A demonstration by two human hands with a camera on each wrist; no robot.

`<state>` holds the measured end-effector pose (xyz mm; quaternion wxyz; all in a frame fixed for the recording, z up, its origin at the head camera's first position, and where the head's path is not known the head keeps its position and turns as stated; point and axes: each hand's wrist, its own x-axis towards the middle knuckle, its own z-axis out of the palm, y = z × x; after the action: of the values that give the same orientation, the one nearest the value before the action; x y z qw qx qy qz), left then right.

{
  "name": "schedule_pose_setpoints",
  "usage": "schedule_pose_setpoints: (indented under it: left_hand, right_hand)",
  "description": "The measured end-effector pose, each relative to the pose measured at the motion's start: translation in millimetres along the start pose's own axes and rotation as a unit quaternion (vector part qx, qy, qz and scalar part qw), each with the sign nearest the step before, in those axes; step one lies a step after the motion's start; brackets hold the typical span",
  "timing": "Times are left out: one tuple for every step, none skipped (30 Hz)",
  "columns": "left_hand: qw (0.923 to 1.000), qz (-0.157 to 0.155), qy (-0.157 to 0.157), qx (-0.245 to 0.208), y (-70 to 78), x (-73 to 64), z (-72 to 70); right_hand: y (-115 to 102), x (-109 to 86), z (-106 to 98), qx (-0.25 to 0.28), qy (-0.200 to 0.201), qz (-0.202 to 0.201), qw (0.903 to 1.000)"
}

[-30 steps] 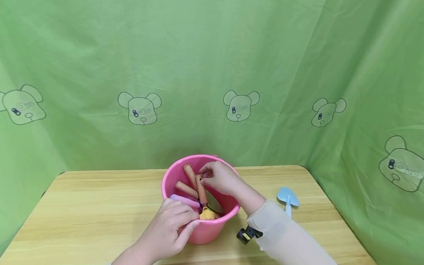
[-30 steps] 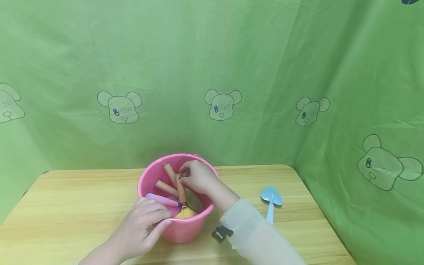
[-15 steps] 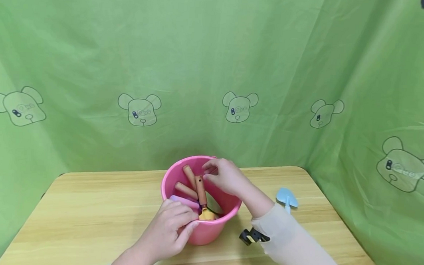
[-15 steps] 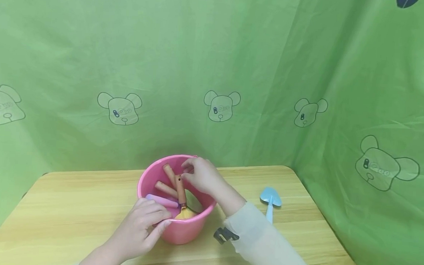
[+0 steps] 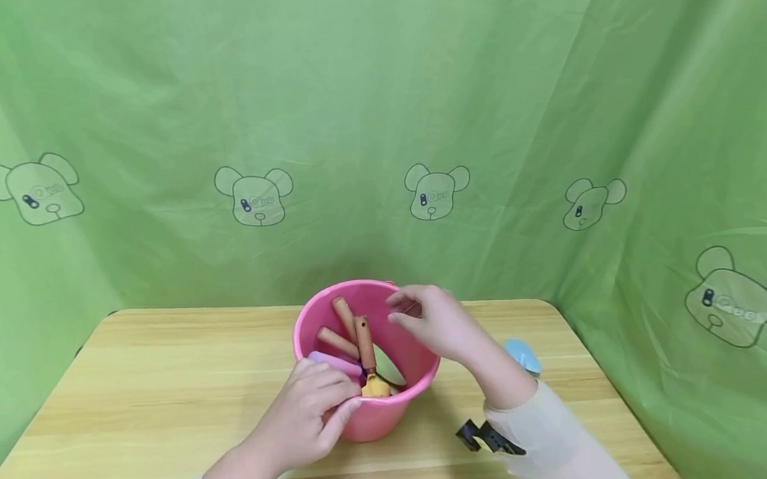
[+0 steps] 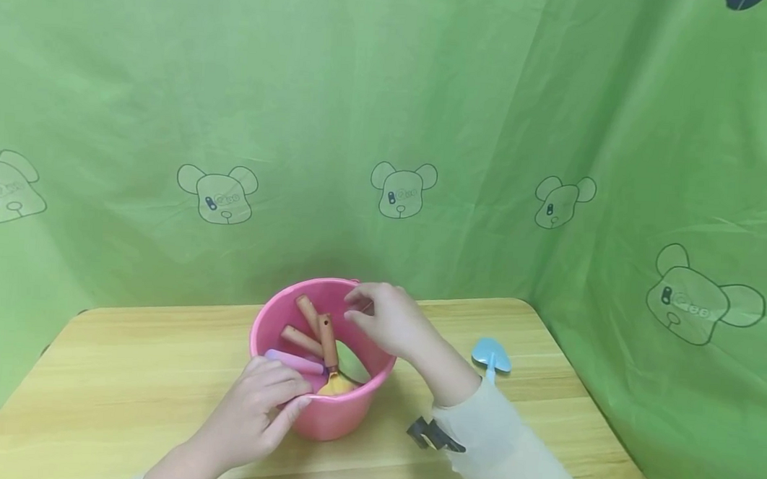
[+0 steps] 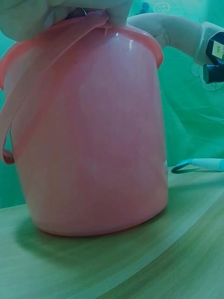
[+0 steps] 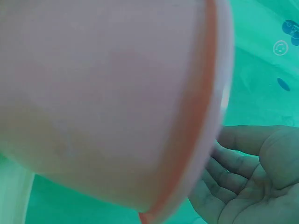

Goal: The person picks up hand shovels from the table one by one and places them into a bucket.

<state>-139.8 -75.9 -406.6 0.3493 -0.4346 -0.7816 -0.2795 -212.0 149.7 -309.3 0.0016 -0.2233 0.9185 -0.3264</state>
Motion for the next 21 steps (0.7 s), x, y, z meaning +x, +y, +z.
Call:
schedule_pose_setpoints:
  left_hand:
    - [1.0000, 0.000, 0.000, 0.001, -0.1, 0.1, -0.1]
    - [1.0000, 0.001, 0.000, 0.001, -0.1, 0.1, -0.2]
    - [1.0000, 0.001, 0.000, 0.001, -0.2, 0.2, -0.2]
    - [1.0000, 0.001, 0.000, 0.001, -0.2, 0.3, -0.3]
    - [1.0000, 0.001, -0.001, 0.001, -0.2, 0.4, -0.4]
    - [1.0000, 0.001, -0.001, 0.001, -0.2, 0.6, -0.5]
    - [1.0000, 0.001, -0.001, 0.001, -0.1, 0.8, -0.6]
    - [1.0000, 0.000, -0.002, 0.002, -0.1, 0.9, -0.7]
    - [1.0000, 0.000, -0.002, 0.002, -0.1, 1.1, -0.7]
    - [1.0000, 0.000, -0.001, 0.002, -0.1, 1.2, -0.7]
    - [1.0000, 0.000, -0.001, 0.001, -0.1, 1.3, -0.8]
    - [1.0000, 0.001, -0.001, 0.001, -0.1, 1.4, -0.7]
    - [1.0000, 0.001, 0.000, 0.000, -0.2, 1.4, -0.7]
    - [1.0000, 0.001, 0.000, -0.001, -0.3, 1.4, -0.7]
    - [1.0000, 0.001, 0.001, -0.002, -0.4, 1.5, -0.7]
    - [1.0000, 0.001, 0.001, -0.003, -0.4, 1.5, -0.7]
    - [1.0000, 0.001, 0.000, -0.004, -0.4, 1.4, -0.7]
    - [1.0000, 0.001, 0.000, -0.004, -0.4, 1.3, -0.7]
    - [1.0000, 0.001, 0.000, -0.004, -0.4, 1.2, -0.7]
    - [1.0000, 0.000, -0.001, -0.004, -0.4, 1.1, -0.8]
    - [1.0000, 0.000, -0.001, -0.004, -0.5, 0.9, -0.7]
  right_hand:
    - [-0.5, -2.1, -1.8, 0.000, 0.001, -0.003, 1.0000]
    - [-1.1, -4.2, -3.5, -0.001, 0.002, -0.005, 1.0000]
    - [-1.6, -6.2, -5.2, -0.001, 0.002, -0.006, 1.0000]
    - [-2.2, -8.1, -6.8, -0.001, 0.003, -0.007, 1.0000]
    - [-2.6, -9.7, -8.2, -0.001, 0.004, -0.008, 1.0000]
    - [-3.0, -11.4, -9.6, -0.001, 0.004, -0.007, 1.0000]
    - [-3.3, -13.0, -10.8, 0.000, 0.004, -0.005, 1.0000]
    - [-3.5, -14.4, -11.9, 0.000, 0.005, -0.004, 1.0000]
    - [-3.7, -15.8, -13.0, 0.000, 0.005, -0.002, 1.0000]
    - [-4.1, -17.0, -14.1, 0.001, 0.004, -0.002, 1.0000]
    - [-4.6, -18.3, -15.0, 0.003, 0.004, 0.001, 1.0000]
    - [-5.0, -19.8, -15.9, 0.004, 0.004, 0.005, 1.0000]
    - [-5.4, -21.0, -16.7, 0.005, 0.003, 0.007, 1.0000]
    - [-5.5, -22.3, -17.6, 0.006, 0.003, 0.009, 0.9999]
    - [-5.7, -23.5, -18.4, 0.007, 0.002, 0.011, 0.9999]
    - [-6.1, -24.8, -19.4, 0.009, 0.001, 0.013, 0.9999]
    - [-6.0, -26.2, -20.1, 0.010, 0.001, 0.017, 0.9998]
    - [-5.8, -27.5, -20.9, 0.010, 0.001, 0.018, 0.9998]
    - [-5.5, -28.8, -21.8, 0.011, 0.001, 0.019, 0.9998]
    - [-5.2, -30.0, -22.6, 0.012, 0.001, 0.019, 0.9997]
    - [-4.8, -31.3, -23.3, 0.012, 0.003, 0.021, 0.9997]
